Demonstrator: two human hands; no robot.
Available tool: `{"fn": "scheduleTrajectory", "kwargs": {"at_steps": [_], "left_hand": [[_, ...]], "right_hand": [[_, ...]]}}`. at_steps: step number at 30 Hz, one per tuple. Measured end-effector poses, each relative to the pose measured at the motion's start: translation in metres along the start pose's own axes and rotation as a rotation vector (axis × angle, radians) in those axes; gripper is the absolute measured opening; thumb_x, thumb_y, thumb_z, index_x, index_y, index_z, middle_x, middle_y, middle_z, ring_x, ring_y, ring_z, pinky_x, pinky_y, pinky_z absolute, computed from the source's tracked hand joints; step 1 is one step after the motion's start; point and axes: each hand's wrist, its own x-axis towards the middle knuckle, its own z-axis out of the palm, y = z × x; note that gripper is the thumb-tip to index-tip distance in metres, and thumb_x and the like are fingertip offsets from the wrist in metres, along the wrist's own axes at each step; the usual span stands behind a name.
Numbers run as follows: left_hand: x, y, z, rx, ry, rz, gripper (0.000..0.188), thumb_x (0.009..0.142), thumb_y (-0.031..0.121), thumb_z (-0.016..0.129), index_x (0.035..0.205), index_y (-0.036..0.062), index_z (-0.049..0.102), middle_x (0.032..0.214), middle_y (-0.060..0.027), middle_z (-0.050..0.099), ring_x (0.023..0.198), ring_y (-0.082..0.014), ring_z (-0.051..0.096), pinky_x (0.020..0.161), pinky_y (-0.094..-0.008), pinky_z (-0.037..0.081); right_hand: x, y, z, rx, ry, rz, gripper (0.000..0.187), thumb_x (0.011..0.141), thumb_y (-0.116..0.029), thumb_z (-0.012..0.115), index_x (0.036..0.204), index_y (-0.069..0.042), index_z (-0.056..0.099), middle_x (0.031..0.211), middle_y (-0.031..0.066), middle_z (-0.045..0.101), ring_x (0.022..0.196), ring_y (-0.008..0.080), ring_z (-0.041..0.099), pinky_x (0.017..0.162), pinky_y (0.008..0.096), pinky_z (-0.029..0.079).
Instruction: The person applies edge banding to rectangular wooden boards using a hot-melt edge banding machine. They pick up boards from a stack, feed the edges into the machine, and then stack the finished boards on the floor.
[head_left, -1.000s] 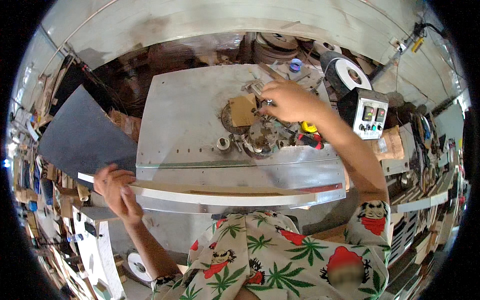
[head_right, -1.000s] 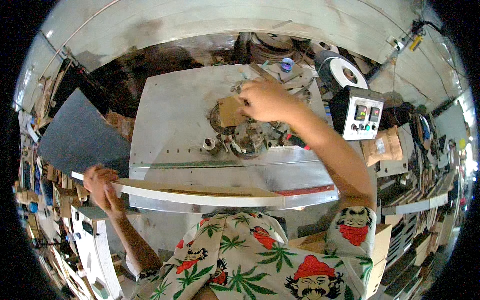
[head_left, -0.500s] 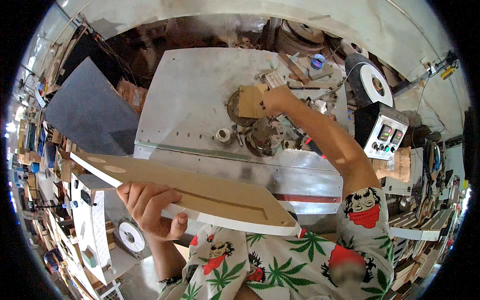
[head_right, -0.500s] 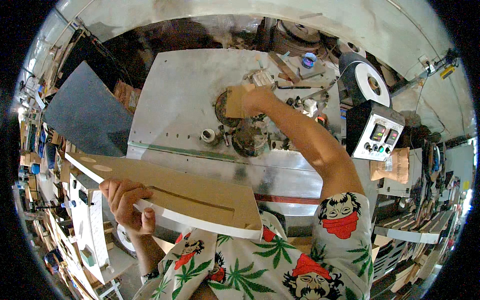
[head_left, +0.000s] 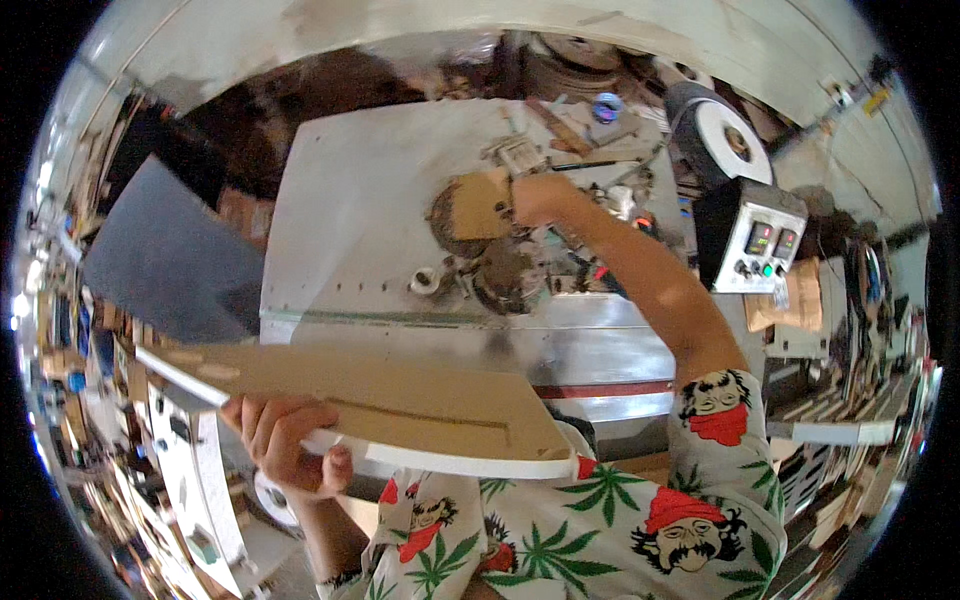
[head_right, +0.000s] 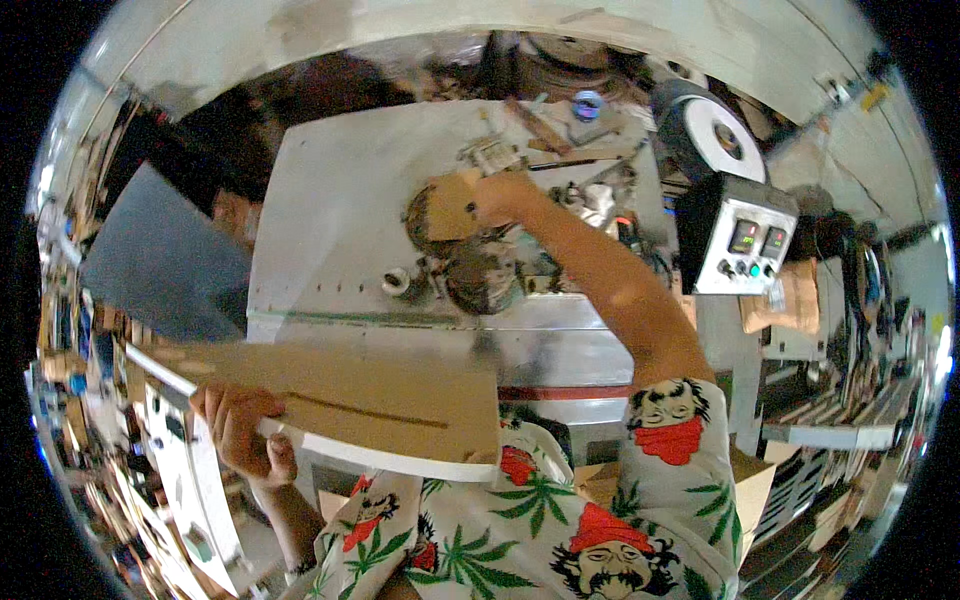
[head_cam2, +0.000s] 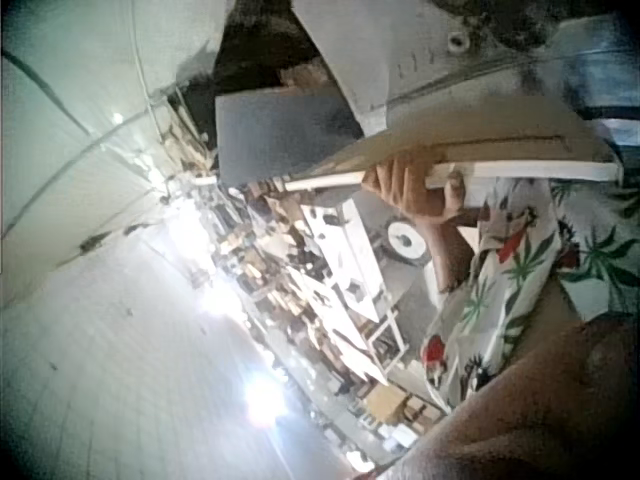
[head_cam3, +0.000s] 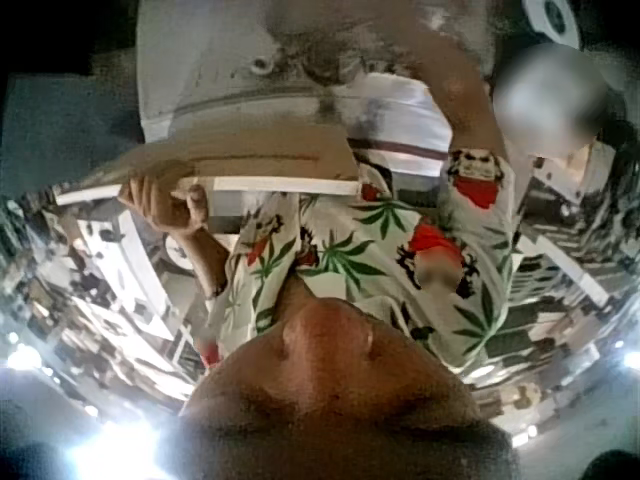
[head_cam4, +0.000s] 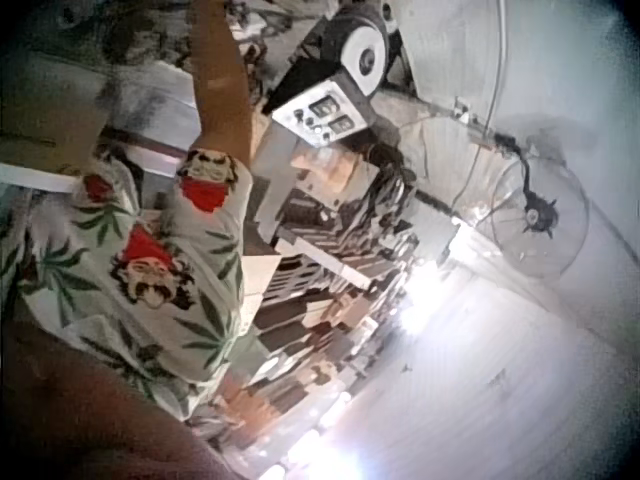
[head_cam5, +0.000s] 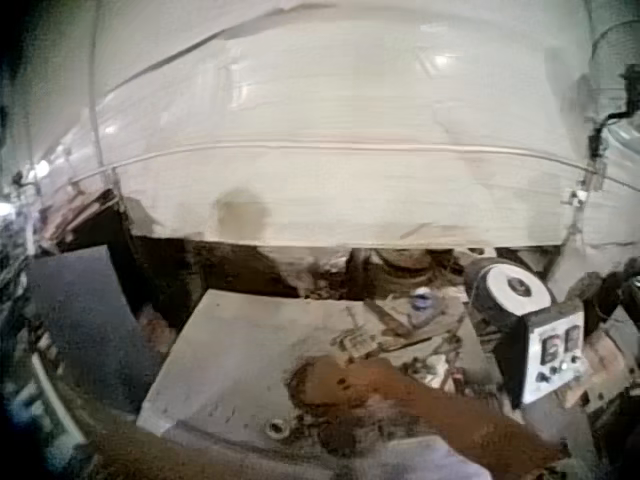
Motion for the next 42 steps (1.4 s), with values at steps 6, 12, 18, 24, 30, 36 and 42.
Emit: {"fn": "scheduleTrajectory", "kwargs": {"at_steps": [6, 12, 18, 24, 30, 36, 42], "left_hand": [[-0.016, -0.01, -0.007, 0.058, -0.051, 0.01, 0.051, 0.101, 0.056, 0.049, 0.085, 0.0099, 0.065, 0.082, -0.0081, 0.065, 0.082, -0.0289, 0.059, 0.091, -0.0477, 0.038], [0.0, -0.004, 0.0, 0.072, -0.099, 0.092, 0.048, 0.105, 0.049, 0.045, 0.088, 0.0074, 0.063, 0.082, -0.0094, 0.063, 0.082, -0.0291, 0.057, 0.09, -0.0487, 0.039], [0.005, -0.01, 0.0, 0.126, -0.149, 0.157, 0.048, 0.109, 0.04, 0.039, 0.094, 0.0028, 0.066, 0.093, -0.0143, 0.066, 0.092, -0.0316, 0.059, 0.088, -0.0492, 0.042], [0.004, -0.029, 0.03, 0.199, 0.041, 0.333, 0.05, 0.111, 0.038, 0.033, 0.105, 0.0025, 0.067, 0.107, -0.016, 0.068, 0.101, -0.0336, 0.061, 0.095, -0.0534, 0.042], [0.002, -0.047, 0.042, 0.322, 0.097, 0.346, 0.054, 0.112, 0.04, 0.032, 0.113, -0.001, 0.068, 0.111, -0.0181, 0.069, 0.105, -0.0368, 0.063, 0.101, -0.057, 0.041], [0.006, -0.056, 0.047, 0.302, 0.147, 0.411, 0.053, 0.112, 0.038, 0.032, 0.115, -0.0018, 0.067, 0.112, -0.0187, 0.068, 0.105, -0.0377, 0.061, 0.1, -0.0571, 0.043], [0.0, -0.061, 0.045, 0.267, 0.113, 0.366, 0.052, 0.113, 0.037, 0.031, 0.118, -0.0012, 0.066, 0.114, -0.019, 0.067, 0.107, -0.0385, 0.06, 0.1, -0.0579, 0.042]], "right_hand": [[-0.046, -0.041, -0.039, 0.064, 0.23, -0.112, 0.021, 0.08, -0.031, 0.072, 0.09, -0.013, 0.076, 0.089, 0.0105, 0.076, 0.085, 0.0364, 0.074, 0.071, 0.0515, 0.057], [-0.096, 0.015, 0.001, 0.283, 1.083, 0.155, 0.016, 0.084, -0.021, 0.073, 0.097, -0.012, 0.075, 0.096, 0.0095, 0.076, 0.085, 0.0318, 0.074, 0.071, 0.0451, 0.058], [-0.245, 0.09, 0.036, 0.642, 1.23, 0.662, 0.029, 0.094, -0.024, 0.073, 0.12, -0.012, 0.07, 0.087, 0.0125, 0.074, 0.079, 0.0301, 0.074, 0.069, 0.0405, 0.058], [-0.32, 0.149, 0.122, 0.707, 1.081, 0.97, 0.082, 0.092, -0.035, 0.075, 0.155, -0.001, 0.036, 0.086, 0.0141, 0.076, 0.082, 0.0371, 0.075, 0.076, 0.0475, 0.057], [-0.314, 0.177, 0.142, 0.826, 0.961, 0.992, 0.11, 0.088, -0.041, 0.079, 0.166, -0.002, 0.013, 0.086, 0.0143, 0.076, 0.082, 0.0342, 0.075, 0.078, 0.0437, 0.057], [-0.31, 0.194, 0.132, 0.877, 0.908, 1.029, 0.12, 0.085, -0.043, 0.08, 0.166, -0.005, 0.001, 0.127, 0.032, 0.068, 0.106, 0.0482, 0.071, 0.093, 0.0494, 0.057], [-0.309, 0.206, 0.139, 0.89, 0.94, 0.989, 0.118, 0.084, -0.029, 0.081, 0.167, -0.01, -0.001, 0.125, 0.0339, 0.068, 0.11, 0.05, 0.069, 0.096, 0.0509, 0.056]]}}
